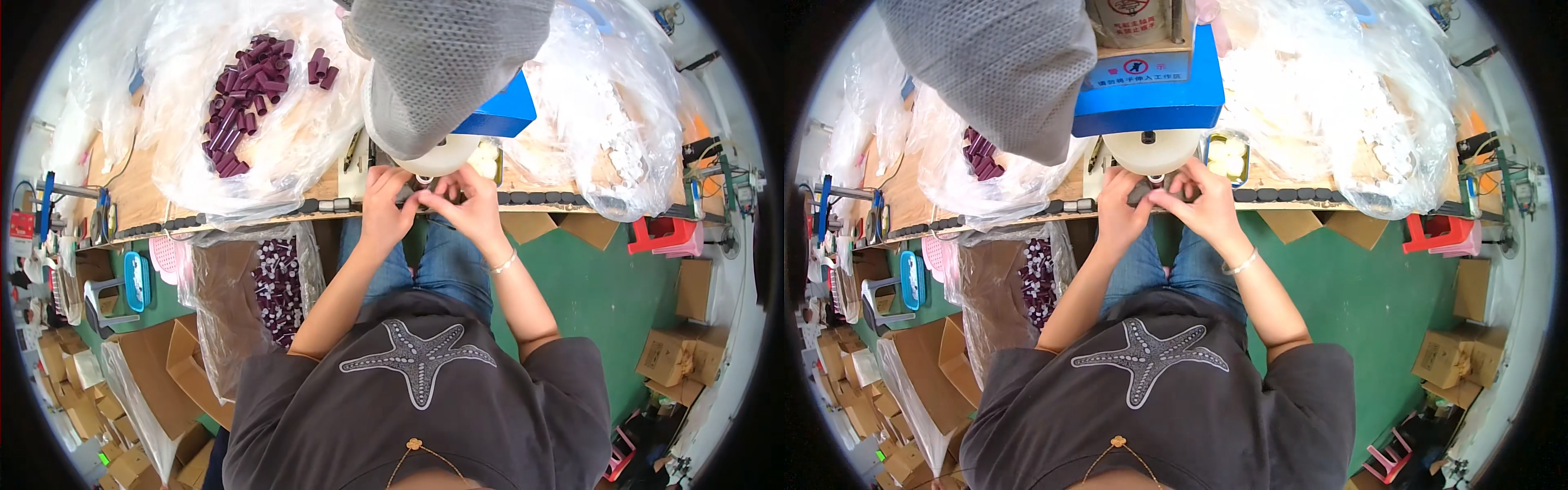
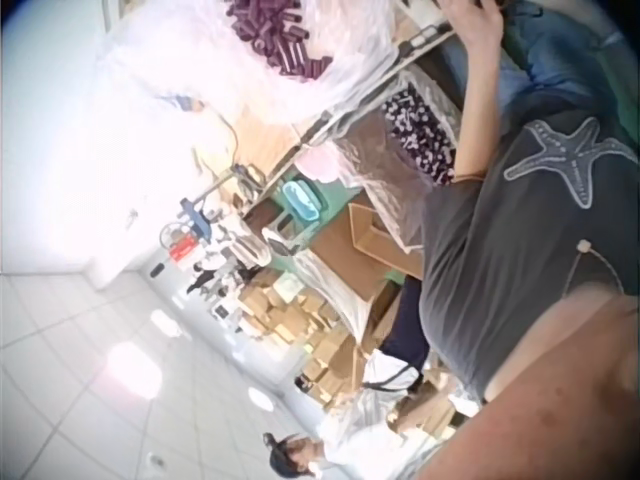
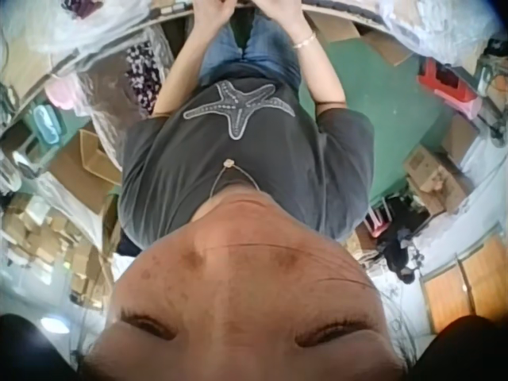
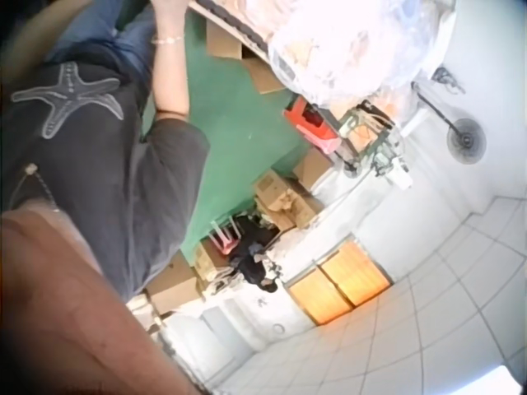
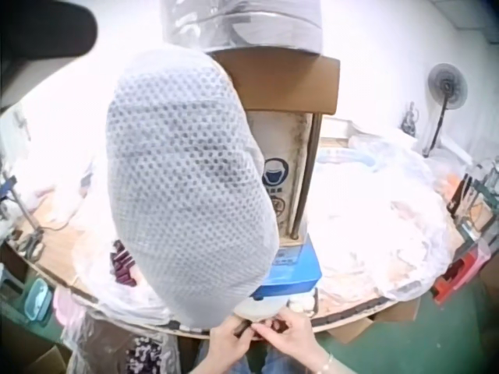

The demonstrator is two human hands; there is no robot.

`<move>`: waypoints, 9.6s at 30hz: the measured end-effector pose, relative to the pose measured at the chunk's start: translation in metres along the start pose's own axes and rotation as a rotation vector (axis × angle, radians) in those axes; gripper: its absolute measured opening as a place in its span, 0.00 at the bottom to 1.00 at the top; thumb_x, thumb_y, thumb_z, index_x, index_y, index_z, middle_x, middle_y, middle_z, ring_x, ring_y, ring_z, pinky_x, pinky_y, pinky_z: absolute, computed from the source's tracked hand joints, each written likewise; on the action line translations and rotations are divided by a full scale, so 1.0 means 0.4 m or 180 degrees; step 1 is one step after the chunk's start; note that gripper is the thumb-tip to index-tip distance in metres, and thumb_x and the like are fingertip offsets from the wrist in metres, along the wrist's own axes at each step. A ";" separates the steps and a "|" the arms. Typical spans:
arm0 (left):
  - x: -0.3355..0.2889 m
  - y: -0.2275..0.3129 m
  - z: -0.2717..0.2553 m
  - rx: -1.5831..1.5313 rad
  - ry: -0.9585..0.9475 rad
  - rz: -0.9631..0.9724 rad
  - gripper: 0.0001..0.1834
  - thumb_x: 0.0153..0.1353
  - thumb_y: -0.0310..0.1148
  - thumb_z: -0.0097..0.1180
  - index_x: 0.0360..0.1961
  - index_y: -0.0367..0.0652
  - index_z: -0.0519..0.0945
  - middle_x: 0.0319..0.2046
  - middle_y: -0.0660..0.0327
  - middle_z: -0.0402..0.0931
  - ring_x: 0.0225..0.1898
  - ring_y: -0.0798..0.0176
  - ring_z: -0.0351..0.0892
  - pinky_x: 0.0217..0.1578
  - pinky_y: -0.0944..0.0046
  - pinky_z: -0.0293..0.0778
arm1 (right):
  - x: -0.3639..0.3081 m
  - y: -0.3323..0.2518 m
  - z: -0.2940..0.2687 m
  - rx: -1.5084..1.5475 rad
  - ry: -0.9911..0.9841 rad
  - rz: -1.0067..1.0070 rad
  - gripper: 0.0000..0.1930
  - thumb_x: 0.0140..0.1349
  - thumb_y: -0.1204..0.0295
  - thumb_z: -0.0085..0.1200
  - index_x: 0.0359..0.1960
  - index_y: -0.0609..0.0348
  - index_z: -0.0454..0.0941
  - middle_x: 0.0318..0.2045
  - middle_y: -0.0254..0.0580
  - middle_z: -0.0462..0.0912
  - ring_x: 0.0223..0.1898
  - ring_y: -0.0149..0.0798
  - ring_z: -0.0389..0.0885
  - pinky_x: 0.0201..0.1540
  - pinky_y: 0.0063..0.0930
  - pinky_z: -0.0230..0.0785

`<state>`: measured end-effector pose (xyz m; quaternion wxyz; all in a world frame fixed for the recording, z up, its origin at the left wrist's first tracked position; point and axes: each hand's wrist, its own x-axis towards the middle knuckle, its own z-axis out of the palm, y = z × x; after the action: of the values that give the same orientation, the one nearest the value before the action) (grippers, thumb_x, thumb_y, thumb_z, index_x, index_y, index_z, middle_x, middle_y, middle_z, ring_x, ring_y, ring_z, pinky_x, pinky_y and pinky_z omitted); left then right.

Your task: The person assembles cosmetic tubes by inserting white inner components into purple outer tubes, pressing them together using a tabletop press machine, and placing the assembled tubes into a container.

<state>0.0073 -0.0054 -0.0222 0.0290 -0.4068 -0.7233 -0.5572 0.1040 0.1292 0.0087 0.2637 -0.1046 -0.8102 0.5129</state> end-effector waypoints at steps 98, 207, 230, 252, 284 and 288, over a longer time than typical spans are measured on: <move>0.033 0.035 -0.072 -0.0886 -0.0267 -0.0216 0.18 0.54 0.18 0.57 0.48 0.38 0.78 0.43 0.54 0.77 0.46 0.51 0.74 0.47 0.59 0.69 | -0.095 -0.024 -0.076 -0.0466 0.0228 -0.0271 0.13 0.56 0.81 0.59 0.44 0.64 0.81 0.39 0.44 0.83 0.30 0.29 0.77 0.34 0.21 0.70; 0.013 -0.005 0.010 0.0104 -0.0026 0.0323 0.18 0.50 0.25 0.65 0.44 0.41 0.80 0.34 0.60 0.79 0.39 0.61 0.75 0.43 0.61 0.62 | 0.140 0.152 -0.331 -0.1398 0.1133 0.0160 0.09 0.59 0.76 0.61 0.42 0.62 0.81 0.26 0.34 0.81 0.26 0.26 0.77 0.32 0.21 0.69; -0.062 0.163 -0.170 0.0326 -0.0557 -0.0380 0.14 0.48 0.24 0.64 0.38 0.36 0.82 0.29 0.54 0.79 0.31 0.52 0.76 0.33 0.58 0.72 | -0.051 -0.042 0.004 0.1399 -0.0937 0.0626 0.09 0.58 0.80 0.62 0.31 0.62 0.71 0.39 0.50 0.84 0.38 0.30 0.82 0.40 0.23 0.75; 0.088 -0.246 -0.551 0.2446 0.0775 -0.0578 0.11 0.59 0.35 0.59 0.37 0.39 0.84 0.31 0.50 0.82 0.34 0.49 0.82 0.39 0.55 0.74 | 0.064 -0.002 -0.009 -0.0965 -0.0724 -0.0731 0.06 0.57 0.72 0.60 0.32 0.61 0.83 0.23 0.48 0.82 0.26 0.50 0.81 0.31 0.37 0.72; 0.050 -0.052 -0.297 -0.0602 0.0528 -0.0130 0.16 0.66 0.20 0.49 0.55 0.34 0.72 0.43 0.54 0.79 0.42 0.69 0.77 0.46 0.70 0.72 | 0.101 0.016 -0.011 -0.1201 -0.1543 -0.1078 0.06 0.56 0.72 0.59 0.34 0.59 0.80 0.31 0.50 0.81 0.38 0.53 0.80 0.42 0.41 0.72; 0.048 0.005 -0.266 -0.0929 0.0336 -0.0112 0.15 0.66 0.22 0.51 0.54 0.33 0.71 0.43 0.54 0.79 0.41 0.70 0.77 0.45 0.72 0.71 | 0.077 0.038 -0.020 -0.0703 -0.1171 -0.1179 0.06 0.58 0.72 0.59 0.35 0.59 0.81 0.31 0.50 0.81 0.37 0.52 0.80 0.40 0.41 0.72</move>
<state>-0.0482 -0.0829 0.0292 -0.0023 -0.3640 -0.6392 -0.6774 0.0811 0.1560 0.0078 0.1885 0.1119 -0.9007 0.3750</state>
